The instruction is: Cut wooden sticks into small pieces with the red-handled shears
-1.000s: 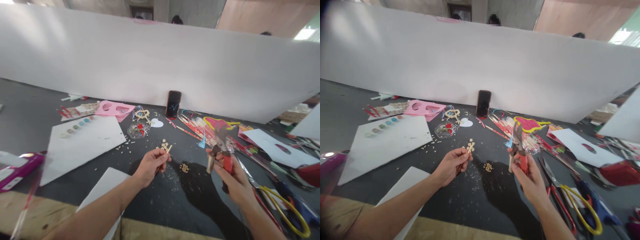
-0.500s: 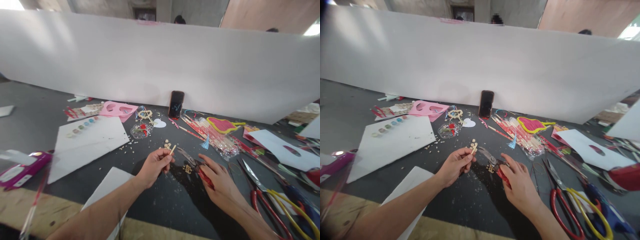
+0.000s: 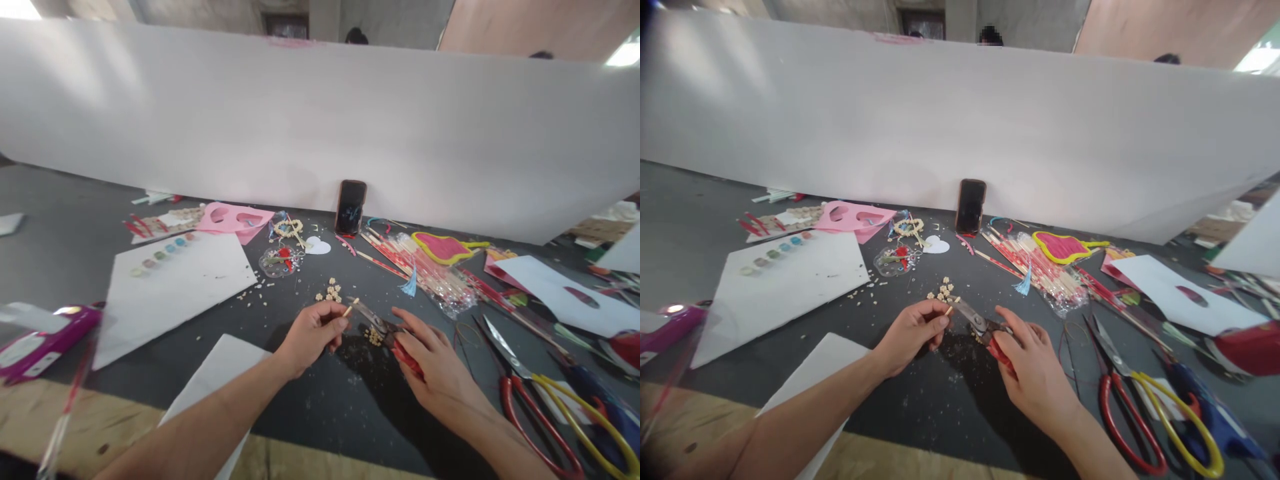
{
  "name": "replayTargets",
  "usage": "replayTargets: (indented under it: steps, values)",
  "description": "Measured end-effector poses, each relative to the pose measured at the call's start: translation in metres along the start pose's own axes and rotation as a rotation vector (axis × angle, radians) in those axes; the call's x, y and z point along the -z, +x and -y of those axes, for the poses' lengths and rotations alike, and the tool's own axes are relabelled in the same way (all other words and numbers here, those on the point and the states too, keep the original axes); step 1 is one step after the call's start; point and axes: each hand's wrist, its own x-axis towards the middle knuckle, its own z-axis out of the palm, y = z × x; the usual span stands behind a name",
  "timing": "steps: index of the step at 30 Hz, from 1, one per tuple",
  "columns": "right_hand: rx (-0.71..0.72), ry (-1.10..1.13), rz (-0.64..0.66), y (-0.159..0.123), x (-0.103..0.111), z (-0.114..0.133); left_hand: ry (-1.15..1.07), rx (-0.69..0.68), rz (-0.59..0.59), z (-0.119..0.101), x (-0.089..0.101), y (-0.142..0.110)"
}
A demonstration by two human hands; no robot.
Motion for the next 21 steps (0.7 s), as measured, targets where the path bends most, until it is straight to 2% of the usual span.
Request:
replayTargets:
  steps: [17, 21]
  values:
    - [-0.037, 0.137, 0.041, -0.0020, -0.0020, 0.0013, 0.043, -0.047, 0.027, -0.0019, 0.0008, -0.0010]
    - [-0.083, 0.154, -0.006, -0.0021, -0.0029, 0.0015, 0.065, -0.044, 0.019, -0.0010, 0.0022, -0.0005]
